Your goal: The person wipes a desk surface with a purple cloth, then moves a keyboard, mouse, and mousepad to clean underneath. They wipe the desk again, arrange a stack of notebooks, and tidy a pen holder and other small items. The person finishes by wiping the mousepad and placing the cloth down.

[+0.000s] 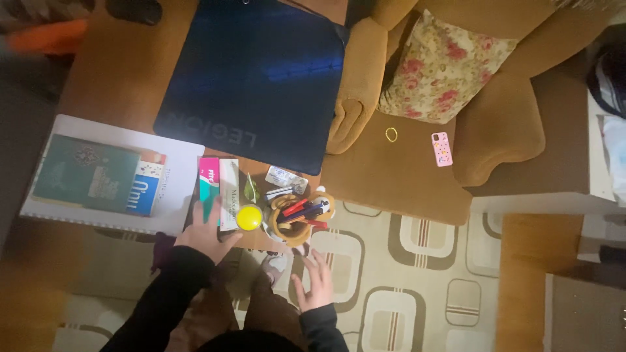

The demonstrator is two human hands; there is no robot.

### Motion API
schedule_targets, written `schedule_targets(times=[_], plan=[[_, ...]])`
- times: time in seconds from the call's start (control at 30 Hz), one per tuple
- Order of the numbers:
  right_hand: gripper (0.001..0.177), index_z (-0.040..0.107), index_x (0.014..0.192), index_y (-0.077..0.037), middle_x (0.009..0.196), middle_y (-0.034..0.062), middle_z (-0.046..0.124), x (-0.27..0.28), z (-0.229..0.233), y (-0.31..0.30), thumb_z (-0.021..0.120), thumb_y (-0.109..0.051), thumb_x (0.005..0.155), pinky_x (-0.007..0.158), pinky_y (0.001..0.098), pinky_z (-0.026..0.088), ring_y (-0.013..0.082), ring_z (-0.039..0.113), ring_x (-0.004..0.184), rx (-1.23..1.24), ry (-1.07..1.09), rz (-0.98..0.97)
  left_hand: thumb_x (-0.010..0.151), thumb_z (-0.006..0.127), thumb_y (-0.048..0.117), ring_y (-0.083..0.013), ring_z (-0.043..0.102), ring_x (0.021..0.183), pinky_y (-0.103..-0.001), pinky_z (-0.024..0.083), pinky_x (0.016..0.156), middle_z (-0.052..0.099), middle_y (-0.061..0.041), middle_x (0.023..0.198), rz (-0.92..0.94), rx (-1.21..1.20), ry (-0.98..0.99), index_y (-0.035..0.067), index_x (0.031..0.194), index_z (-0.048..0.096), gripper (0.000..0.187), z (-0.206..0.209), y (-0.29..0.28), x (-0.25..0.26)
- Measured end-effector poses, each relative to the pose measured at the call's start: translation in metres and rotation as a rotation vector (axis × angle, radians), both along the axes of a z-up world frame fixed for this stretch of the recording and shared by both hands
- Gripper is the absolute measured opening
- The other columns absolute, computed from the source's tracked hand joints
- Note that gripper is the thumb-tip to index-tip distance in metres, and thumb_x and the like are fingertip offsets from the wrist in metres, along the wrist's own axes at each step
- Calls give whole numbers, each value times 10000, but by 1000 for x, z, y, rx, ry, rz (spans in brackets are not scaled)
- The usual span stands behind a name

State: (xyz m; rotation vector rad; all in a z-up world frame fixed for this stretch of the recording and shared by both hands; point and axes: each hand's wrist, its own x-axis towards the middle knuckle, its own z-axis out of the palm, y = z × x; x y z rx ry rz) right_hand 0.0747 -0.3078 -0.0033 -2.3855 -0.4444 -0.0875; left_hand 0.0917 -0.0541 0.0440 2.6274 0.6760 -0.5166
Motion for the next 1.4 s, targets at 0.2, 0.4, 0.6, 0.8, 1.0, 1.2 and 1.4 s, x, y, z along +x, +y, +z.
schedule_targets(times=[0.2,0.4,0.6,0.8,1.0,1.2,1.4], plan=[[346,583,1042,-67,1237,97,472,-9,12,5,643,-209,733,896,327,418,255,486,1125,11,114,-32,731,429,611,-288,623,572,-355,541,538,190,-249,1395,-88,209,-36,224,1405,115,838,-20,-3,0],[344,581,1020,-61,1216,106,480,-14,7,9,660,-172,704,825,309,456,249,533,1052,26,88,21,693,457,625,-308,601,666,-336,525,530,54,-259,1435,-76,189,-20,275,1413,54,896,-24,-3,5],[337,578,1023,-63,1219,106,478,-14,6,13,655,-169,712,844,311,453,252,520,1082,-3,99,29,706,463,606,-308,592,655,-363,529,539,103,-266,1416,-80,188,-38,271,1411,90,865,-24,0,3],[337,582,1028,-70,1201,93,488,-9,11,15,650,-157,709,855,308,445,250,515,1081,-4,118,8,739,442,542,-358,585,811,-402,528,657,126,-225,1401,-33,215,-22,272,1394,156,765,-26,5,-3],[322,579,1023,-71,1206,95,491,-6,8,16,640,-175,724,883,327,436,251,499,1109,-33,135,6,731,483,471,-288,603,641,-321,529,536,192,-257,1375,-31,201,-112,251,1400,160,775,-23,10,-5],[325,583,1007,-64,1194,102,494,-5,11,17,666,-149,704,855,311,451,251,522,1078,-4,108,23,665,550,454,-330,601,596,-359,516,530,201,-256,1387,-17,220,-209,280,1393,204,825,-36,13,-12],[326,585,1009,-50,1182,104,505,-1,29,20,667,-153,711,876,329,438,259,522,1080,24,71,2,619,433,758,-134,630,556,-157,455,341,37,-219,1455,-108,221,53,220,1416,31,1042,-5,20,-12]])
